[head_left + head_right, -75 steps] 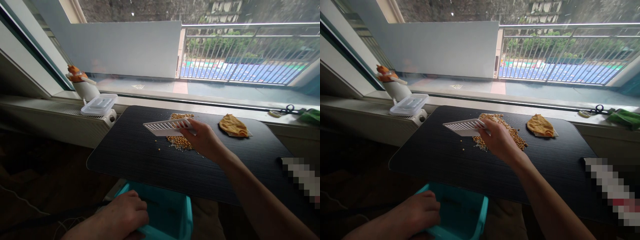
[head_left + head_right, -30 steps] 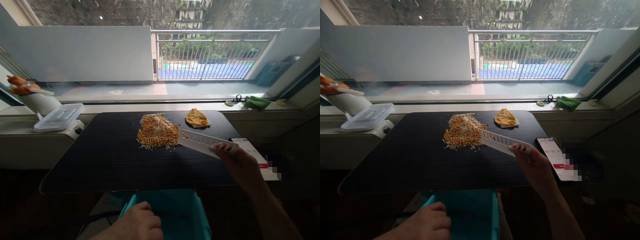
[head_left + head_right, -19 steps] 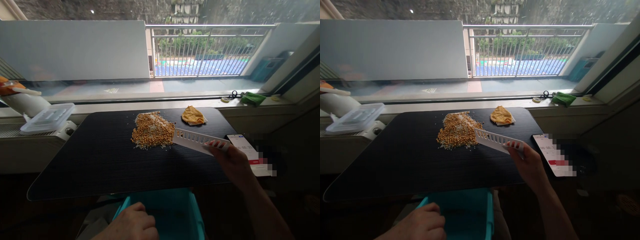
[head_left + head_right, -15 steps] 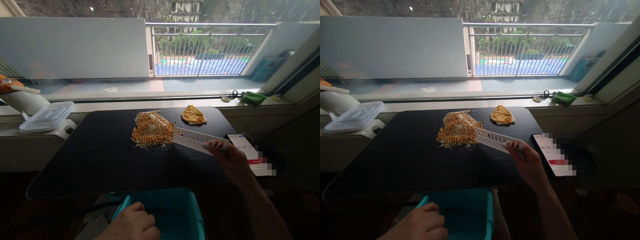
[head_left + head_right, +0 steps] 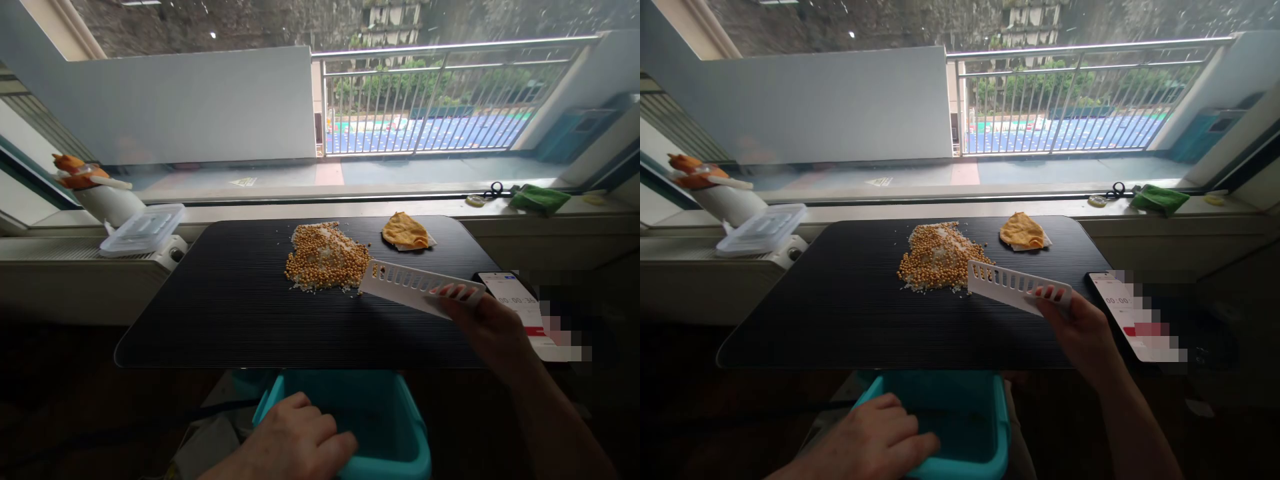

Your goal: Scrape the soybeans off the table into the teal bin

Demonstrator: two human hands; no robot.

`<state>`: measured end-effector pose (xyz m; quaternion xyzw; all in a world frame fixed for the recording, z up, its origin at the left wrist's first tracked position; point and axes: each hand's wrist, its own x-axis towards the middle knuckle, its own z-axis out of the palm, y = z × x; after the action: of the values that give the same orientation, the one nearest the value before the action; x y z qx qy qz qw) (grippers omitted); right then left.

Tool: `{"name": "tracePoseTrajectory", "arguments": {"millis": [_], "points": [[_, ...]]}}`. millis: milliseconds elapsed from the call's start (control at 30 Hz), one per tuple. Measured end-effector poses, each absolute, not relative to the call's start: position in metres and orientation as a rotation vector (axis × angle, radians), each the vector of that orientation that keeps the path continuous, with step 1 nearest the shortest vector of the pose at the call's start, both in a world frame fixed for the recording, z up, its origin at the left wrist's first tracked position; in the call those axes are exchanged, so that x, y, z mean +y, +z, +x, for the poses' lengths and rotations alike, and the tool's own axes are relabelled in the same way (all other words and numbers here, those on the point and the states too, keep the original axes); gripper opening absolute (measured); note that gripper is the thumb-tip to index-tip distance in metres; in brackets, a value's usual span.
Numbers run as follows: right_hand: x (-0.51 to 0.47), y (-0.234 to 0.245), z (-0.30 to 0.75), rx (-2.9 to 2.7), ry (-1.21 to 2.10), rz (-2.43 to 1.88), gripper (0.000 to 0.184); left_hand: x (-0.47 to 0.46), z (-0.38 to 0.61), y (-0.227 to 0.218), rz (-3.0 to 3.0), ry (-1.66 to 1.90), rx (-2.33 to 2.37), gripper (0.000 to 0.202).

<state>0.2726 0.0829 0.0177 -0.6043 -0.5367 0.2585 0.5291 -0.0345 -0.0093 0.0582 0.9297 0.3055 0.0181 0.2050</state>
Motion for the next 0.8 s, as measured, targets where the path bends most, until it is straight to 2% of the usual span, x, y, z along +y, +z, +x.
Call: {"name": "tracePoseTrajectory", "arguments": {"millis": [200, 333, 500, 667, 733, 800], "points": [[0.077, 0.01, 0.277, -1.198, 0.704, -1.381, 0.029, -0.011, -0.035, 0.05, 2.598, 0.062, 0.94, 0.027], [0.07, 0.004, 0.276, -1.231, 0.757, -1.348, 0.034, -0.016, -0.036, 0.046, 2.64, 0.053, 0.889, 0.025], [0.054, 0.01, 0.27, -1.369, 0.868, -1.31, 0.035, -0.031, -0.039, 0.055, 2.586, 0.151, 1.062, 0.03], [0.041, 0.012, 0.274, -1.478, 1.104, -1.26, 0.032, -0.038, -0.041, 0.054, 2.66, 0.296, 1.079, 0.021], [0.041, 0.01, 0.276, -1.391, 1.056, -1.285, 0.032, -0.041, -0.039, 0.053, 2.682, 0.351, 1.092, 0.019], [0.045, 0.008, 0.275, -1.268, 0.872, -1.306, 0.031, -0.046, -0.038, 0.054, 2.682, 0.352, 1.087, 0.018]]}}
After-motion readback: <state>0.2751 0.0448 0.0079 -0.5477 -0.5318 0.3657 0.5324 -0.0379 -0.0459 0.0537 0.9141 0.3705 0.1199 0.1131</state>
